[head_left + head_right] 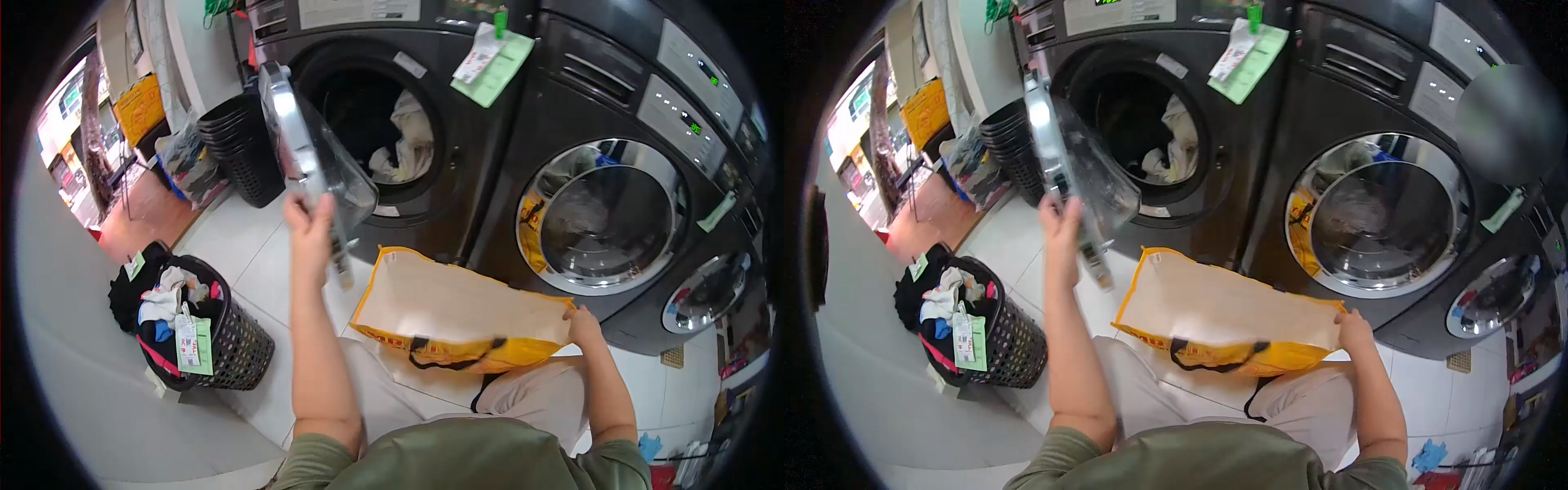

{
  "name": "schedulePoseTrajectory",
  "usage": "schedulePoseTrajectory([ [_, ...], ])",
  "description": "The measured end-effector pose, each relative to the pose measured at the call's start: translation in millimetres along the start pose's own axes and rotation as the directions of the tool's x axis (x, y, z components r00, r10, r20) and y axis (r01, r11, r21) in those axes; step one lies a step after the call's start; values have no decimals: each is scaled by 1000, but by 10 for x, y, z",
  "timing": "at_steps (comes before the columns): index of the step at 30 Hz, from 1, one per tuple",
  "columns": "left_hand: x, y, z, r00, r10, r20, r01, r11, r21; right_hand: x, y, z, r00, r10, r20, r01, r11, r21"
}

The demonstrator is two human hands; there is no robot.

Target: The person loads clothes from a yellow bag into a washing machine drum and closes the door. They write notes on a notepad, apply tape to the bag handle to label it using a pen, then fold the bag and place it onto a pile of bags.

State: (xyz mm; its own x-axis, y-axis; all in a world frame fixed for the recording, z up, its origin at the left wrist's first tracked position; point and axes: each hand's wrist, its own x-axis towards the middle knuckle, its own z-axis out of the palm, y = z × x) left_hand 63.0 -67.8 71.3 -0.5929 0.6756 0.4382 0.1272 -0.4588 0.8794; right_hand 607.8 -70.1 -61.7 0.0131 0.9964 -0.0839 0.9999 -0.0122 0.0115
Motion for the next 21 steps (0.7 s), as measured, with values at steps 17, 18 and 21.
schedulePoseTrajectory([
  [17,802,-1546,2766,998,55,38,-59,989,136,-334,138,-16,974,111,-196,-36,936,350],
  [18,819,-1576,2800,997,48,53,-55,990,133,-397,95,-95,985,120,-128,-72,943,324],
  [21,768,-1453,2820,998,-41,37,25,931,364,-583,43,-291,996,86,-14,-75,927,367],
])
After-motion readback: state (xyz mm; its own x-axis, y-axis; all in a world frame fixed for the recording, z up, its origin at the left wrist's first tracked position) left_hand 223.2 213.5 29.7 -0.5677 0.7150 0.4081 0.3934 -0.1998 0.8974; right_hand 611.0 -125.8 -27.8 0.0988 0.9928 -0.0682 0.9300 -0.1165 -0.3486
